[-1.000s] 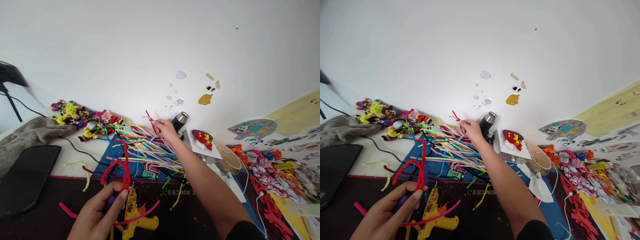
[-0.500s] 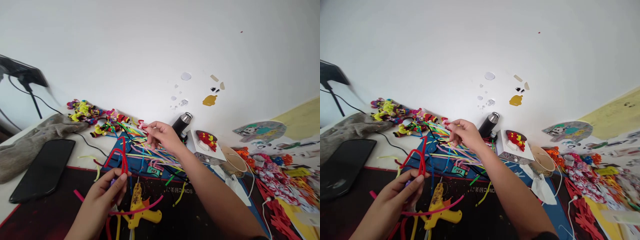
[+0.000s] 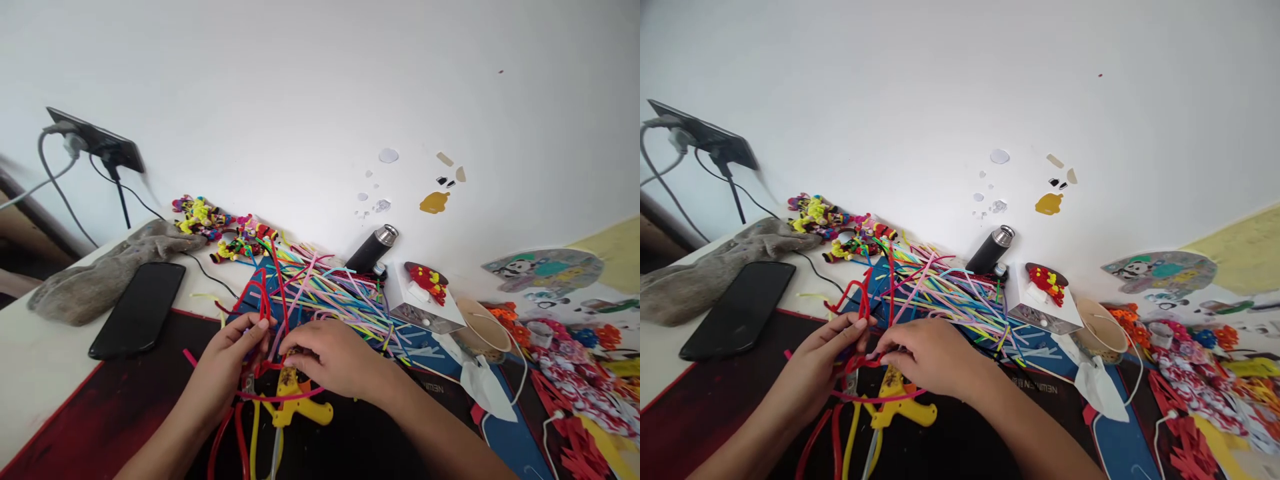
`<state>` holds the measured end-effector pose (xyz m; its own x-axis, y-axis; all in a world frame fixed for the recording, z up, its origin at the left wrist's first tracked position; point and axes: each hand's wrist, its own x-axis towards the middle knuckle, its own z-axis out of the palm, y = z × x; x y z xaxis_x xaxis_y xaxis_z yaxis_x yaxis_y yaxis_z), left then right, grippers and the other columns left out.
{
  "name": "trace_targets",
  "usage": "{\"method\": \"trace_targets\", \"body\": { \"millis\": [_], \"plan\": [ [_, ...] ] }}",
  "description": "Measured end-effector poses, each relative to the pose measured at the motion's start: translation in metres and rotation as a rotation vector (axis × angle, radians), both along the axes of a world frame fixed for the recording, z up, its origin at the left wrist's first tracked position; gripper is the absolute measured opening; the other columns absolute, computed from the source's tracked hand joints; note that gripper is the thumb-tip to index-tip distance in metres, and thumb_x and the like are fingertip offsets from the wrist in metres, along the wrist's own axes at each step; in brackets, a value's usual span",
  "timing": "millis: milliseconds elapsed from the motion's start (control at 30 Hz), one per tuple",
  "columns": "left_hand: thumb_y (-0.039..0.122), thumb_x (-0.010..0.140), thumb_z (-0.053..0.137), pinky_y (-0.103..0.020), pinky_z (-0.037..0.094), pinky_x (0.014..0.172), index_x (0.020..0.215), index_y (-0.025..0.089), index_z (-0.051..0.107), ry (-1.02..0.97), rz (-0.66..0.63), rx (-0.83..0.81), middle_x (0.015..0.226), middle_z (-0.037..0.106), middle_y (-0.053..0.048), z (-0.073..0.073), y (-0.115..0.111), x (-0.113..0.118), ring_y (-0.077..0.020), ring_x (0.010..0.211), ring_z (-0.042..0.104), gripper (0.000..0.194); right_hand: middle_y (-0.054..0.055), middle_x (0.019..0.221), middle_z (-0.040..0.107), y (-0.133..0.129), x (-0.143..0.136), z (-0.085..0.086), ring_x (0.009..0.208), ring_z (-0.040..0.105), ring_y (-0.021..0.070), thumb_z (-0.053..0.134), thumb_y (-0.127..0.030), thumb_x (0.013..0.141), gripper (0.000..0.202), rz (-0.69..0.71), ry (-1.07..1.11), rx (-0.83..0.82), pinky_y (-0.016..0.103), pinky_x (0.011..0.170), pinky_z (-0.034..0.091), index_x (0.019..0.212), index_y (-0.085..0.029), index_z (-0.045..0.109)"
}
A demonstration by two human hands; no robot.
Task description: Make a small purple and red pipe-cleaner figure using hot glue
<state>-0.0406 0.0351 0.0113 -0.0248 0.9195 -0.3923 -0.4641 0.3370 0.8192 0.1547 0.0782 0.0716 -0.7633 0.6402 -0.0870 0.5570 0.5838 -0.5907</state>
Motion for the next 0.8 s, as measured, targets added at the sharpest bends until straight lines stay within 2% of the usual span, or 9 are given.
{"method": "trace_targets", "body": {
  "millis": [233, 400, 533, 700, 800],
  "plan": [
    [0.069, 0.074, 0.089, -0.021, 0.034, 0.049, 0.074, 0.019, 0.065, 0.037, -0.151, 0.116, 0.06, 0.058, 0.005, -0.007, 0.0, 0.004, -0.0084, 0.049, 0.042, 0.056, 0.005, 0.113, 0.085, -0.016, -0.002, -0.017, 0.106, 0.078, 0.0225, 0.073, -0.024, 0.106, 0.012, 0.039, -0.053, 0.048, 0.031, 0.094, 0.051, 0.116, -0.024, 0.078],
    [0.072, 0.074, 0.088, -0.021, 0.034, 0.049, 0.078, 0.019, 0.066, 0.082, -0.175, 0.123, 0.061, 0.057, 0.006, -0.009, 0.0, 0.005, -0.0092, 0.049, 0.043, 0.057, 0.006, 0.111, 0.085, -0.027, -0.004, -0.021, 0.103, 0.077, 0.0216, 0.07, -0.024, 0.108, 0.012, 0.068, -0.071, 0.057, 0.03, 0.092, 0.051, 0.116, -0.021, 0.078],
    [0.074, 0.074, 0.086, -0.022, 0.033, 0.048, 0.082, 0.02, 0.065, 0.135, -0.132, 0.137, 0.06, 0.057, 0.006, -0.011, 0.0, 0.006, -0.0096, 0.048, 0.043, 0.058, 0.006, 0.111, 0.084, -0.031, -0.004, -0.02, 0.102, 0.077, 0.0218, 0.07, -0.023, 0.107, 0.012, 0.064, -0.091, 0.071, 0.03, 0.091, 0.051, 0.116, -0.022, 0.078],
    [0.075, 0.074, 0.084, -0.021, 0.03, 0.047, 0.083, 0.021, 0.066, 0.17, -0.16, 0.12, 0.051, 0.049, 0.009, -0.011, -0.001, 0.007, -0.0096, 0.045, 0.039, 0.058, 0.006, 0.113, 0.085, -0.032, -0.003, -0.024, 0.104, 0.077, 0.0223, 0.07, -0.023, 0.107, 0.013, 0.024, -0.068, 0.051, 0.03, 0.092, 0.052, 0.117, -0.022, 0.078],
    [0.075, 0.074, 0.085, -0.022, 0.032, 0.047, 0.084, 0.02, 0.069, 0.141, -0.231, 0.101, 0.059, 0.058, 0.005, -0.011, -0.002, 0.006, -0.0098, 0.046, 0.041, 0.058, 0.006, 0.113, 0.085, -0.035, -0.003, -0.029, 0.106, 0.077, 0.0224, 0.07, -0.022, 0.106, 0.013, -0.004, -0.036, 0.024, 0.031, 0.094, 0.053, 0.115, -0.023, 0.078]
  ]
}}
